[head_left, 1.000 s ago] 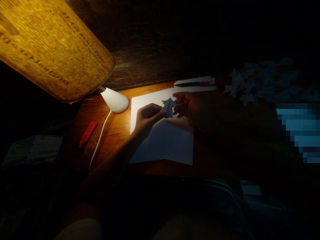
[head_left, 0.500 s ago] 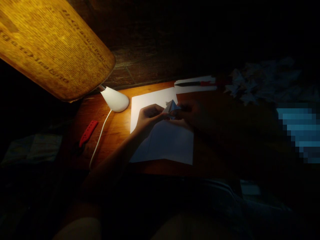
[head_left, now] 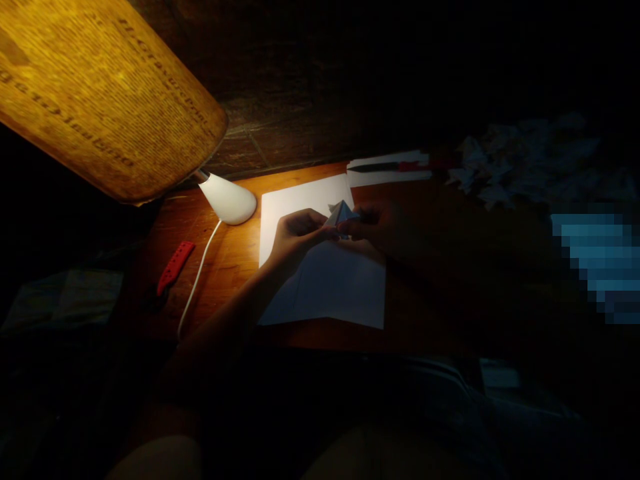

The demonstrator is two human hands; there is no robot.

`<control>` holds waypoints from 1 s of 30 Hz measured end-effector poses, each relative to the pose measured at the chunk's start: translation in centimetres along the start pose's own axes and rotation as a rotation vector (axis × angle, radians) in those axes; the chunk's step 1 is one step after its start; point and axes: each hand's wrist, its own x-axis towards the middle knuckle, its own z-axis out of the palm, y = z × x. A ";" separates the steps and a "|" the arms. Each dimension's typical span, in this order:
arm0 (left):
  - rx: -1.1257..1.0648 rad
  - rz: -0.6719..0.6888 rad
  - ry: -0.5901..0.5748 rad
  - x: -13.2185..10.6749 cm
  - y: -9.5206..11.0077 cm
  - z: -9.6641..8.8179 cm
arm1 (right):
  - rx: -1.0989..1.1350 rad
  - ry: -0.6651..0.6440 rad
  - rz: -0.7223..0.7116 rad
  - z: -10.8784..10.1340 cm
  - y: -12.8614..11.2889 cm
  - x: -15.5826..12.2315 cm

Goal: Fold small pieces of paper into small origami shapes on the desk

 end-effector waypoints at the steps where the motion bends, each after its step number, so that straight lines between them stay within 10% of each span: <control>1: 0.005 -0.004 -0.002 0.0 0.0 0.0 | -0.014 0.000 -0.011 0.0 0.1 0.0; 30: 0.063 0.022 0.013 0.7 -1.2 -0.5 | 0.077 0.100 -0.032 0.1 0.5 0.6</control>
